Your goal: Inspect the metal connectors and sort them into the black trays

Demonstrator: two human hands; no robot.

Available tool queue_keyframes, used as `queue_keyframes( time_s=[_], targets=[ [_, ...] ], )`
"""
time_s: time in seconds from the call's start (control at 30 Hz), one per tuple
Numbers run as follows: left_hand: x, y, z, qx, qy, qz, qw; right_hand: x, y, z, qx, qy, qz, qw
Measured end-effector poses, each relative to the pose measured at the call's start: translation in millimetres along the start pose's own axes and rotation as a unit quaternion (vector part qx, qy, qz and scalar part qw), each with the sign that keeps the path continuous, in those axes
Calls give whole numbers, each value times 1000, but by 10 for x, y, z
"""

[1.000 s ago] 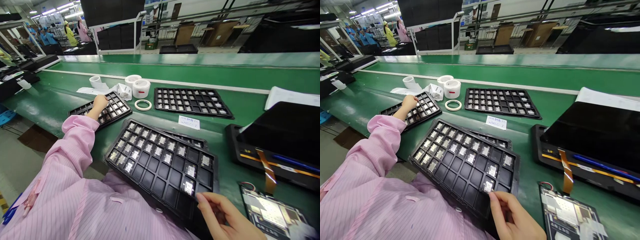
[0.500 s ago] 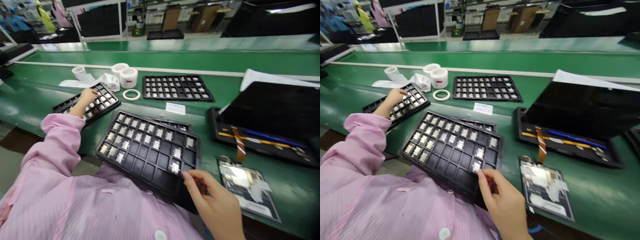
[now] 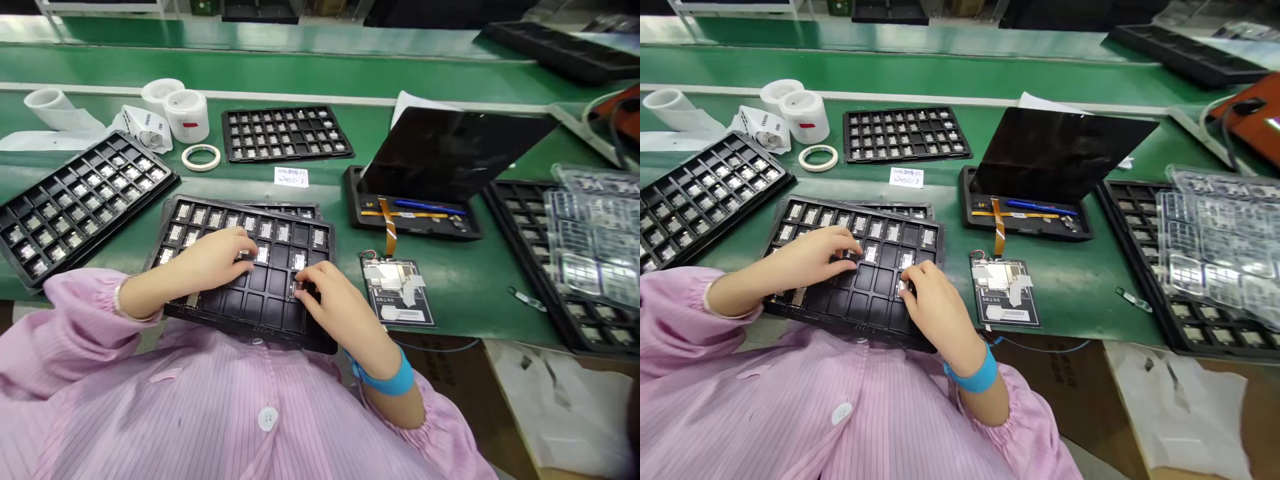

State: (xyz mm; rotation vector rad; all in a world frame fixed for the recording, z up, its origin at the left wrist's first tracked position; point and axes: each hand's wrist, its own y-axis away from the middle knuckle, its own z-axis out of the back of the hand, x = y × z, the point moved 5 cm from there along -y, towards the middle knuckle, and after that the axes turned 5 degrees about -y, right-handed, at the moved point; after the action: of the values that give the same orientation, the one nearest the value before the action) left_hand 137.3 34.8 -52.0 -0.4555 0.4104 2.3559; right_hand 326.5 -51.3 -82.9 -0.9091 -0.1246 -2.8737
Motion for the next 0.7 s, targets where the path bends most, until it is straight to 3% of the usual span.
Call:
queue_keyframes(
  time_s=[0.23,0.43,0.57,0.7],
  targets=[
    [-10,-279,-220,-15,-18,42,999,-25,17,-28,-3,-17,-18,1000],
    [-38,-258,-222,-29,-4,32,999,-12,41,-12,-30,-46,-10,998],
    [-52,-228,-229,-49,23,13,998,-31,76,-33,-14,-76,-33,996],
    [-147,-115,-220,-68,55,10,996,-74,133,-10,-42,-187,-77,978]
  ],
)
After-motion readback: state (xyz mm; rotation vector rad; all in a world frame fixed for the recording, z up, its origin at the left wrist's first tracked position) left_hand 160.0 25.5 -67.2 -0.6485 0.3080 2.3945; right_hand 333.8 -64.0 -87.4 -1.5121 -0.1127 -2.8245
